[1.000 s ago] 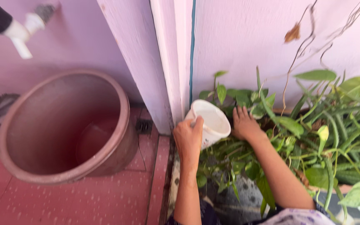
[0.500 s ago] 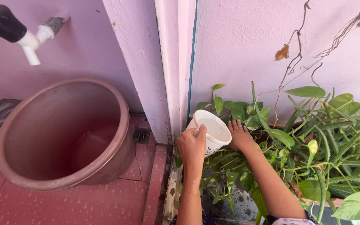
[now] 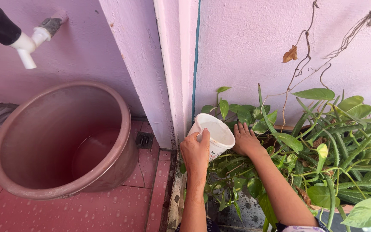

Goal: The person inspects the leaves of potted plants, then scoops water from a large container using a white plastic jug and pours it onto the soil of the plants. The person handles the plants and the jug throughout the process.

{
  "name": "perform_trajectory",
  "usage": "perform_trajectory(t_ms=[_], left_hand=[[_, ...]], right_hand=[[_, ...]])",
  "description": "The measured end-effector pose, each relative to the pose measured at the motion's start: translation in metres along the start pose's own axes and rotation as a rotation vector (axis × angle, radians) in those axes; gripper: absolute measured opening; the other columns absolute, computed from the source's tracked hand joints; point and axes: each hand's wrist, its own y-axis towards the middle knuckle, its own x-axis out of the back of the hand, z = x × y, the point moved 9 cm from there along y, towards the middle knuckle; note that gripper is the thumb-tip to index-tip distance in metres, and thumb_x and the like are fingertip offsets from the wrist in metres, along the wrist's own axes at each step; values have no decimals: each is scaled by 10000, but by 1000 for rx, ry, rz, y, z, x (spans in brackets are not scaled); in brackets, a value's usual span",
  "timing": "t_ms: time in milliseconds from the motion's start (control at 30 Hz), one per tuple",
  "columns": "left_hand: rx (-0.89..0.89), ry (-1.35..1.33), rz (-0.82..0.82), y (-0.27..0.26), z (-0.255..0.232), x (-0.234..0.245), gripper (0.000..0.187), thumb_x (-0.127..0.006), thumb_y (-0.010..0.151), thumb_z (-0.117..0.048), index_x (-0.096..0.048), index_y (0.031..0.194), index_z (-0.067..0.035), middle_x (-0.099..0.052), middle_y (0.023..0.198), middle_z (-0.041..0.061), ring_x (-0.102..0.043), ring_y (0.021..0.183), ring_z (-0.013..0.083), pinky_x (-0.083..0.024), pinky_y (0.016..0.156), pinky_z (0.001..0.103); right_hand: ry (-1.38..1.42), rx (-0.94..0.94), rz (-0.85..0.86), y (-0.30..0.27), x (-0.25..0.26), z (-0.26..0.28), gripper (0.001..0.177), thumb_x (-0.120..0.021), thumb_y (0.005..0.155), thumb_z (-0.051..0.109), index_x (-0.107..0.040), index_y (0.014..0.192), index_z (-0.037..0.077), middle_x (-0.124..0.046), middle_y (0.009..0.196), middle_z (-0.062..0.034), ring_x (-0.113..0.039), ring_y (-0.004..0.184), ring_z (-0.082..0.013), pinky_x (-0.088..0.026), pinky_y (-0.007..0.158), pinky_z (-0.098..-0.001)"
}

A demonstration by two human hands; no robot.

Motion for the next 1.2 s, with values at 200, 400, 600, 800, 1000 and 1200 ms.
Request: perform_trajectory(t_ms=[200, 400, 600, 800, 1000, 1200], left_hand=[[-29, 7, -10, 0, 0, 1, 457, -668, 915, -350, -738, 861, 99, -672, 709, 293, -705, 673, 418, -524, 673, 483], [16, -5, 16, -1, 1, 0, 450, -657, 909, -353, -741, 879, 87, -688, 692, 273, -729, 659, 387, -537, 680, 472], [21, 6, 20, -1, -1, 0, 453, -654, 906, -355, -738, 870, 89, -684, 682, 281, -723, 656, 394, -534, 685, 475], [-30, 21, 1, -1, -4, 1, 475, -663, 920, -356, -723, 837, 107, -666, 690, 299, -705, 672, 421, -522, 679, 490], [-28, 24, 4, -1, -4, 1, 463, -662, 917, -349, -729, 846, 104, -663, 684, 298, -710, 659, 412, -524, 672, 487], [-26, 3, 8, -2, -4, 1, 458, -662, 917, -341, -725, 858, 108, -666, 685, 293, -720, 654, 397, -524, 665, 482]], right_hand=[[-15, 9, -14, -1, 1, 1, 816, -463, 1004, 428, -104, 1622, 37, -95, 1707, -176, -66, 1587, -328, -165, 1270, -478], [-9, 0, 2, -6, 6, 4, 847, -515, 990, 411, -97, 1630, 46, -111, 1701, -186, -65, 1590, -321, -166, 1273, -479], [-8, -4, 6, -9, 9, 5, 861, -522, 984, 444, -98, 1628, 59, -110, 1706, -173, -63, 1593, -314, -169, 1277, -474], [-5, -3, 0, -4, 3, 2, 846, -475, 1005, 462, -79, 1630, 54, -84, 1707, -179, -56, 1588, -322, -153, 1274, -478], [-14, -4, 9, -5, 2, 2, 844, -472, 1004, 459, -76, 1629, 53, -70, 1709, -176, -45, 1588, -325, -148, 1274, -473], [-10, -3, 0, -6, 5, 3, 837, -473, 1005, 448, -83, 1631, 50, -88, 1709, -170, -53, 1590, -320, -157, 1275, -477]])
